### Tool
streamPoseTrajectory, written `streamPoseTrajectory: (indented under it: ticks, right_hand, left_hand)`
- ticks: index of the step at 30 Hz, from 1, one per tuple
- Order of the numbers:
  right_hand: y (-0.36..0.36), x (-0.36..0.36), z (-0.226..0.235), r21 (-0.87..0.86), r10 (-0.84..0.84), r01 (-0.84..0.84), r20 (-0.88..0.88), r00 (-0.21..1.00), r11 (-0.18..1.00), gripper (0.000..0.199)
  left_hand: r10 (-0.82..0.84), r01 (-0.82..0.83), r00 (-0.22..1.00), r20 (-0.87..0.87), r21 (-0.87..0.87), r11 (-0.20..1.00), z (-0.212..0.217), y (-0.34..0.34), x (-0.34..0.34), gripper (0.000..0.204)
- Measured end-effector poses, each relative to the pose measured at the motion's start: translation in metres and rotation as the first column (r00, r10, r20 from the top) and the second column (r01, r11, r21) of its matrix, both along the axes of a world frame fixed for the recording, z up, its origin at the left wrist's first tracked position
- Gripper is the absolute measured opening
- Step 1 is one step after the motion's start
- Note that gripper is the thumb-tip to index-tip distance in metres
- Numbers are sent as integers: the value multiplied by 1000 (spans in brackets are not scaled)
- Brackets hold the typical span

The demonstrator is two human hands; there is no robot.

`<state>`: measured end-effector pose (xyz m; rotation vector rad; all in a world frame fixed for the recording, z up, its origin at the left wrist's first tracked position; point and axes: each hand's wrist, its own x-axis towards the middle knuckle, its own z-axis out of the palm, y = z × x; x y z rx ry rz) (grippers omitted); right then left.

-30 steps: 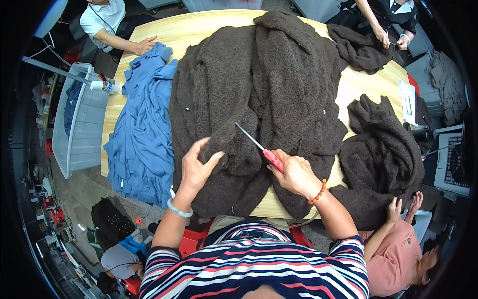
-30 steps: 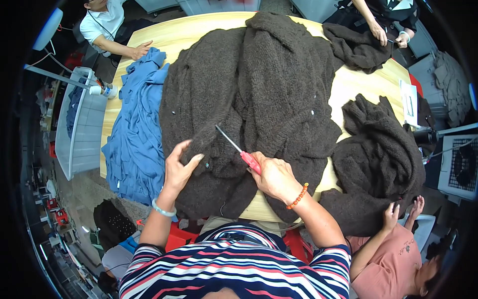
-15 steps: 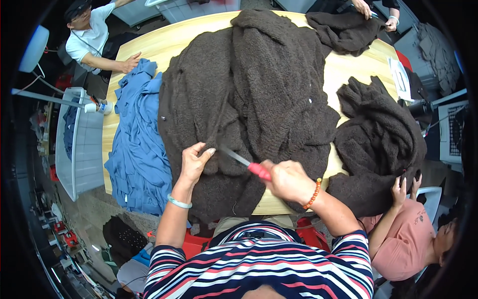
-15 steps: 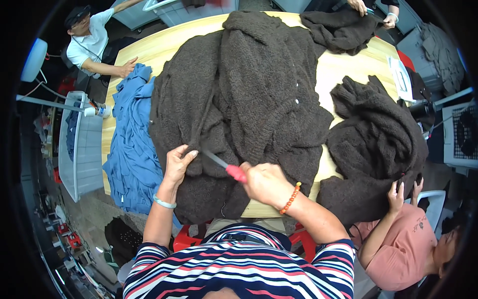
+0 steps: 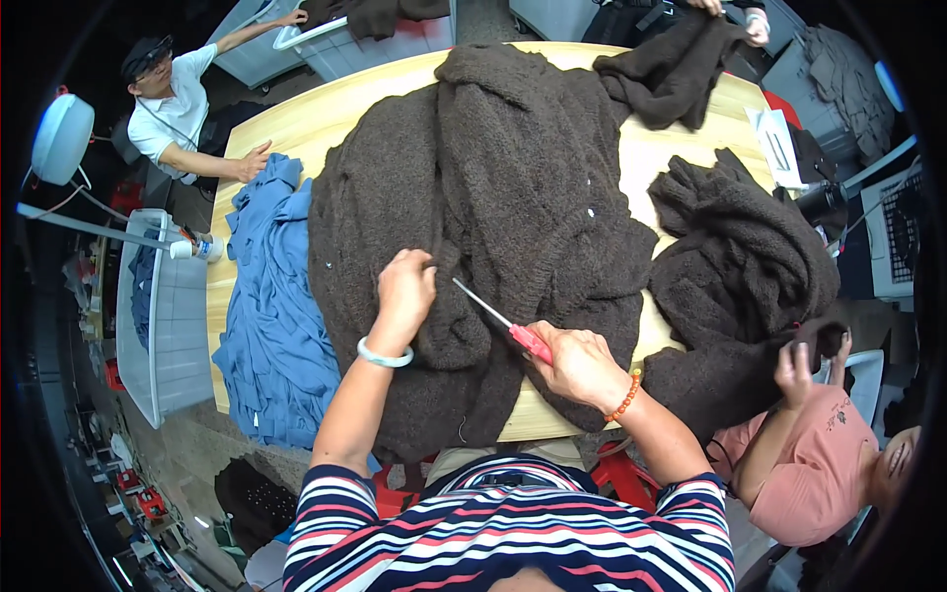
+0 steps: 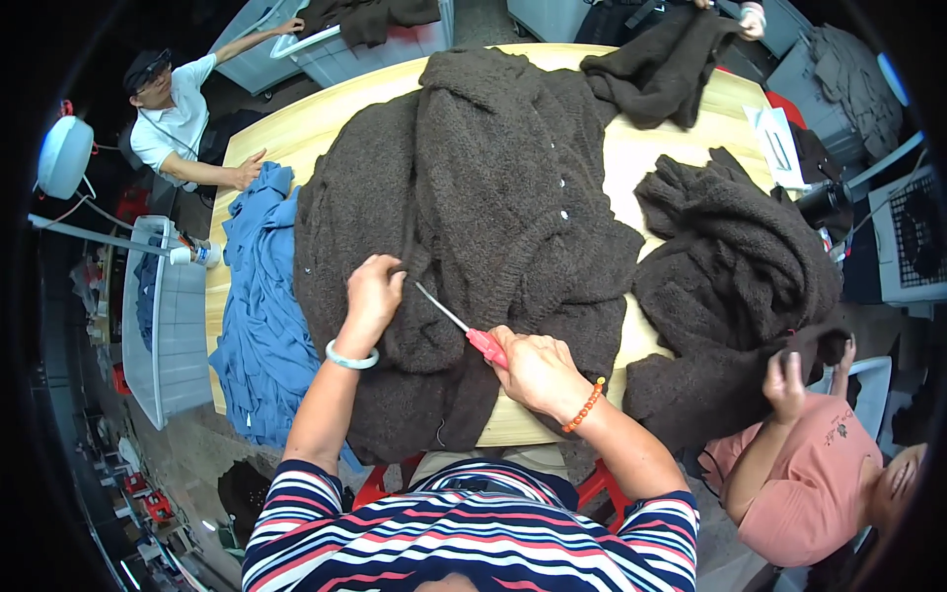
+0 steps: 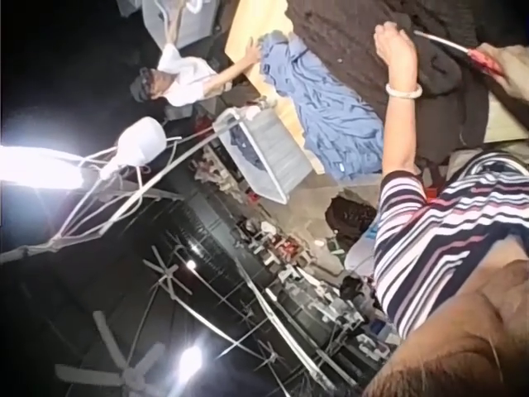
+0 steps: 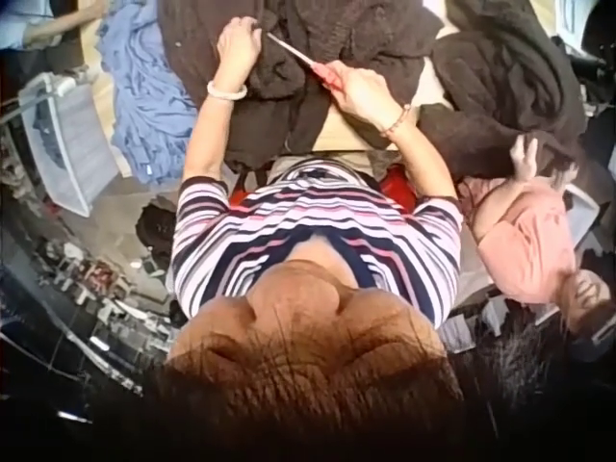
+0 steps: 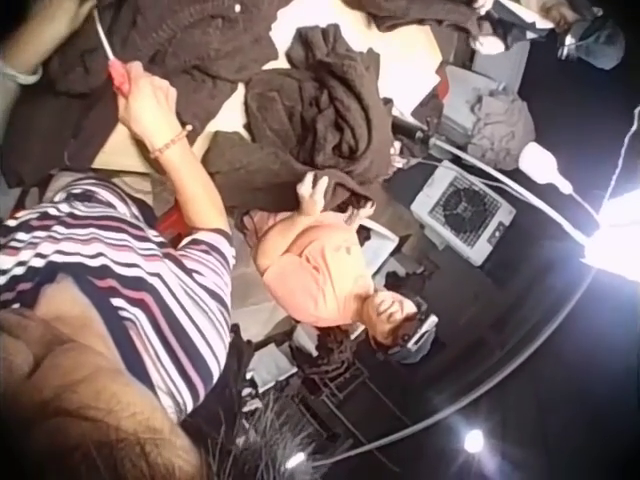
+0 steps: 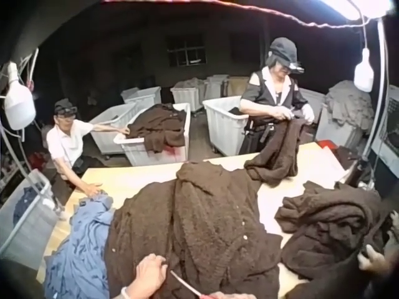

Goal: Trim loose threads from various garments using scissors at a garment finishing station.

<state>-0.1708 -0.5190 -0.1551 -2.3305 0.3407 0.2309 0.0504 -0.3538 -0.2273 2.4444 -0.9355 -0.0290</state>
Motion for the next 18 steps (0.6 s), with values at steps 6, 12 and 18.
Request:
streamPoseTrajectory:
  ticks: [6,12,18]
  right_hand:
    - [9,9,8,-35,213,-213,14,977,977,22]
    - [14,28,3,-35,215,-215,7,977,976,25]
    - [-3,27,3,41,-59,59,4,998,997,23]
  left_hand:
    - [-42,-386,642,-766,-370,845,-30,46,16,15]
    - [-224,-532,445,-867,-457,713,-28,53,13,15]
    - [-36,-277,663,-747,-290,916,-12,52,23,17]
